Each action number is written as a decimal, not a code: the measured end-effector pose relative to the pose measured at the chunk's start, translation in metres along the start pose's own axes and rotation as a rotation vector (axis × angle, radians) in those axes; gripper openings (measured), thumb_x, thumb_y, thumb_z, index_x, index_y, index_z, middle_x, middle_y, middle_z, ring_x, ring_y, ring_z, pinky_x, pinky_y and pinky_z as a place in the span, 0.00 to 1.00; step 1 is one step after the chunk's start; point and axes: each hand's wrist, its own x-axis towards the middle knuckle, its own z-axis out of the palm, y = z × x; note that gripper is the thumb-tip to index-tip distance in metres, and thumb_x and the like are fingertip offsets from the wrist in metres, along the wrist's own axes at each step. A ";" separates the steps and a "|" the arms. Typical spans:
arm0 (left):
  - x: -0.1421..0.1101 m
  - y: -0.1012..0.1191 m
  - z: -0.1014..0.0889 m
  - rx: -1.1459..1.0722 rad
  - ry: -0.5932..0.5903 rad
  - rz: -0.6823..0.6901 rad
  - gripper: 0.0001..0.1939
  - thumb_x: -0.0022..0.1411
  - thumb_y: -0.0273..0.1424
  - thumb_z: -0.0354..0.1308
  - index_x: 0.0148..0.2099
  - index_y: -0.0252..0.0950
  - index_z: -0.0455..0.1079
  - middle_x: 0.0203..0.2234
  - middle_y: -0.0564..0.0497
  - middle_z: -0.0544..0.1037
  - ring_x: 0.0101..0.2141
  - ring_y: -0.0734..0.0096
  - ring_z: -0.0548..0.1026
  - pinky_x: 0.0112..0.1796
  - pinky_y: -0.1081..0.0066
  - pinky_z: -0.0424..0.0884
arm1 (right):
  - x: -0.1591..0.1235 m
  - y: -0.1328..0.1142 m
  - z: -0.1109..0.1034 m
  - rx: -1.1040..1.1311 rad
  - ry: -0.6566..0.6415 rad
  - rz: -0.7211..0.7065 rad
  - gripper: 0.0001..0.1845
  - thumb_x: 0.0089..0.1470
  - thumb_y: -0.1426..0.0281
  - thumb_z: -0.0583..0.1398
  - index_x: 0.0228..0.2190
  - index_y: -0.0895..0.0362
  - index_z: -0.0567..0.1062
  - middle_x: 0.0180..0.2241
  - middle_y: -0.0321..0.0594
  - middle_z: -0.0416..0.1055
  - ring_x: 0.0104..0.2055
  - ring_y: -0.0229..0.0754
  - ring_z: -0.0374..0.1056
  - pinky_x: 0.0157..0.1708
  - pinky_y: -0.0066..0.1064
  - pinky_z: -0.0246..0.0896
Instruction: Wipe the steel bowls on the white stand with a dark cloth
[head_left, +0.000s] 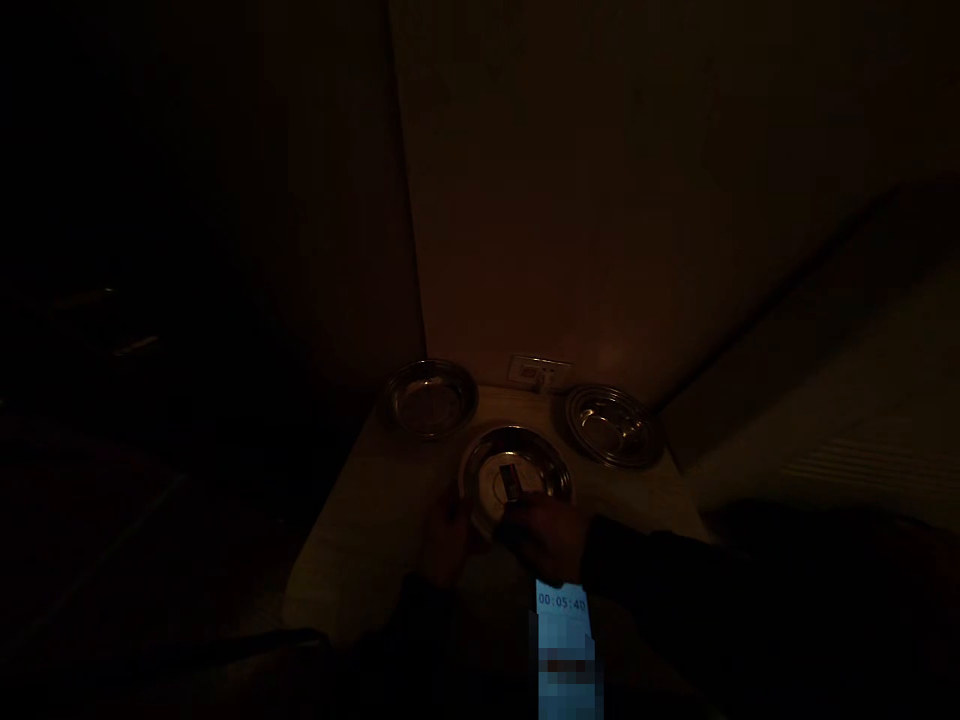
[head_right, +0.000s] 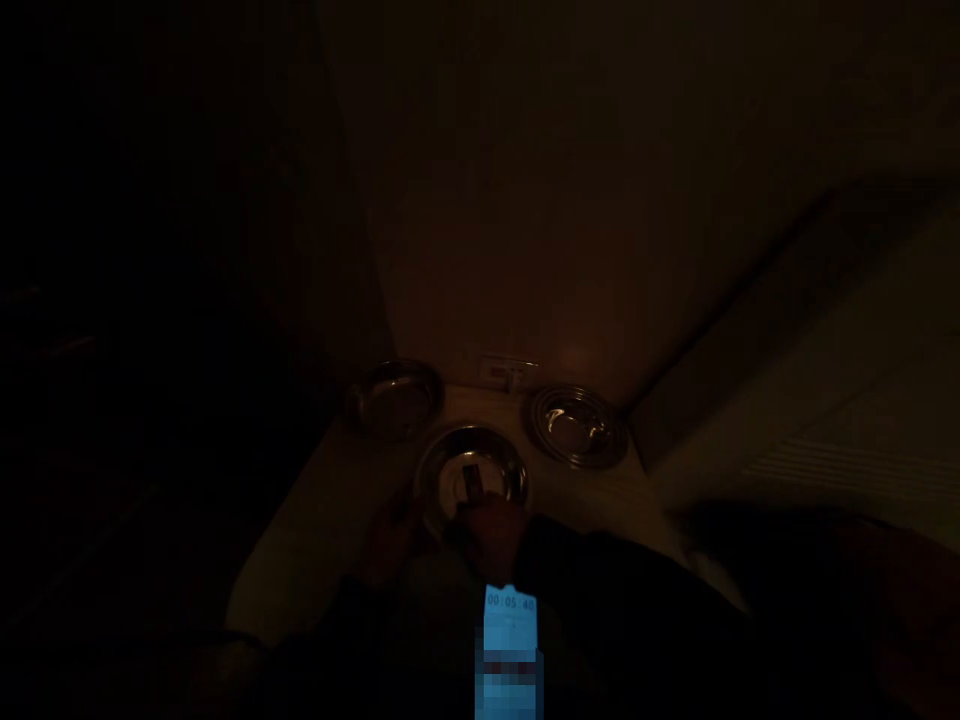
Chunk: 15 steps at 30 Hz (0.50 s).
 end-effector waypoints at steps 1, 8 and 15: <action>-0.001 0.001 0.000 -0.003 -0.004 -0.009 0.19 0.56 0.31 0.52 0.49 0.30 0.67 0.42 0.43 0.75 0.42 0.60 0.73 0.37 0.69 0.70 | 0.002 0.010 -0.004 -0.053 -0.026 0.012 0.15 0.47 0.70 0.57 0.40 0.56 0.74 0.41 0.46 0.69 0.43 0.47 0.66 0.42 0.35 0.60; 0.003 -0.009 -0.003 0.038 -0.025 0.009 0.19 0.55 0.33 0.51 0.49 0.30 0.67 0.38 0.44 0.77 0.39 0.61 0.74 0.37 0.67 0.71 | 0.057 0.050 -0.016 -0.450 0.055 -0.020 0.16 0.53 0.75 0.51 0.42 0.58 0.72 0.49 0.54 0.62 0.51 0.53 0.57 0.43 0.43 0.59; 0.007 -0.010 -0.009 0.042 0.031 0.035 0.19 0.54 0.32 0.53 0.48 0.30 0.69 0.42 0.41 0.75 0.42 0.59 0.73 0.41 0.64 0.69 | 0.077 0.016 0.018 0.060 0.098 -0.077 0.19 0.47 0.74 0.57 0.45 0.56 0.69 0.44 0.43 0.68 0.46 0.43 0.64 0.45 0.34 0.59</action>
